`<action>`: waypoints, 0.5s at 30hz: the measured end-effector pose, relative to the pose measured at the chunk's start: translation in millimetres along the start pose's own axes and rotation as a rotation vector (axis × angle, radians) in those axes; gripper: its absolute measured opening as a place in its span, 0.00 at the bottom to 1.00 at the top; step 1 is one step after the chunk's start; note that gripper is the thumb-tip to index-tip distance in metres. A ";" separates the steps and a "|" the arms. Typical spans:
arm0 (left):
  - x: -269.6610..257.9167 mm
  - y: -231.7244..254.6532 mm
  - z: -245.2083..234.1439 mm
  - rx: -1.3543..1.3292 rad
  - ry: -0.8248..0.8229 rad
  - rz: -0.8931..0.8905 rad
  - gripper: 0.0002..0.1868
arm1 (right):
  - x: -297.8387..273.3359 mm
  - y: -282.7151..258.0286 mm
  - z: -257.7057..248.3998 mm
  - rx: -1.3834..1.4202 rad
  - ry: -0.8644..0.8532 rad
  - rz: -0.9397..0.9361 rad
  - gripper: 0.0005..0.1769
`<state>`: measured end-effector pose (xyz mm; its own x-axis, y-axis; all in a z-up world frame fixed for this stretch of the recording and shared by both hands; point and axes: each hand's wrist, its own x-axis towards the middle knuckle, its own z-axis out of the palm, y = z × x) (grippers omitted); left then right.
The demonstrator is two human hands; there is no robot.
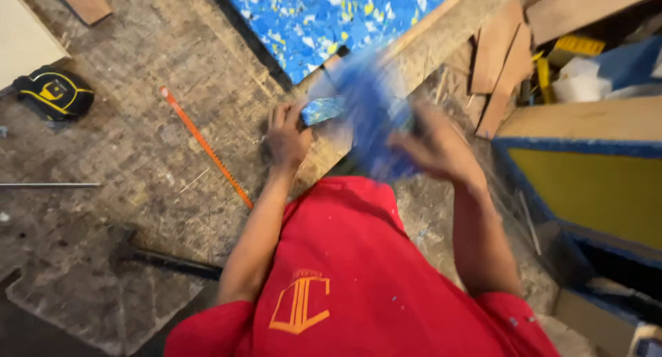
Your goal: The person positions and aligns blue foam padding pieces onto a wooden furniture frame, pressing the edges to fit the contours of the wood.
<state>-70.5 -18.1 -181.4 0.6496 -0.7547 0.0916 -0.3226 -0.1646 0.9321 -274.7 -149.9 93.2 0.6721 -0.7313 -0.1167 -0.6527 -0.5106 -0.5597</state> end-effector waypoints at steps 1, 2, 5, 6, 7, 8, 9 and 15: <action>-2.4 -6.1 -5.8 0.232 -0.017 0.156 0.29 | -7.0 -15.5 4.2 0.111 -0.210 -0.008 0.23; 5.7 -10.0 -4.6 0.451 -0.020 0.328 0.36 | -8.8 -29.7 3.4 0.209 -0.405 -0.028 0.23; 7.7 -4.5 -11.5 0.439 0.056 0.362 0.24 | 12.4 66.7 17.8 -0.551 -0.087 0.014 0.19; 8.0 -8.3 -8.4 0.441 0.071 0.354 0.24 | 9.7 45.9 13.0 -0.556 -0.091 -0.002 0.19; 9.1 -12.3 -5.0 0.428 0.077 0.367 0.23 | 7.2 25.4 8.3 -0.365 -0.056 -0.168 0.25; 4.8 -17.2 -7.7 0.422 0.065 0.375 0.22 | 0.1 3.6 7.2 -0.155 -0.027 -0.316 0.30; 5.7 -14.9 -11.3 0.432 0.063 0.362 0.22 | 7.9 12.4 5.1 -0.145 -0.039 -0.319 0.30; 13.5 5.4 -10.5 0.396 0.044 0.357 0.21 | 26.5 30.4 -22.1 -0.699 -0.036 0.052 0.25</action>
<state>-56.2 -22.5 -171.5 0.4772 -0.7816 0.4017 -0.7584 -0.1353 0.6376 -284.5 -194.8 91.3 0.6371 -0.7534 -0.1627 -0.7481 -0.6552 0.1049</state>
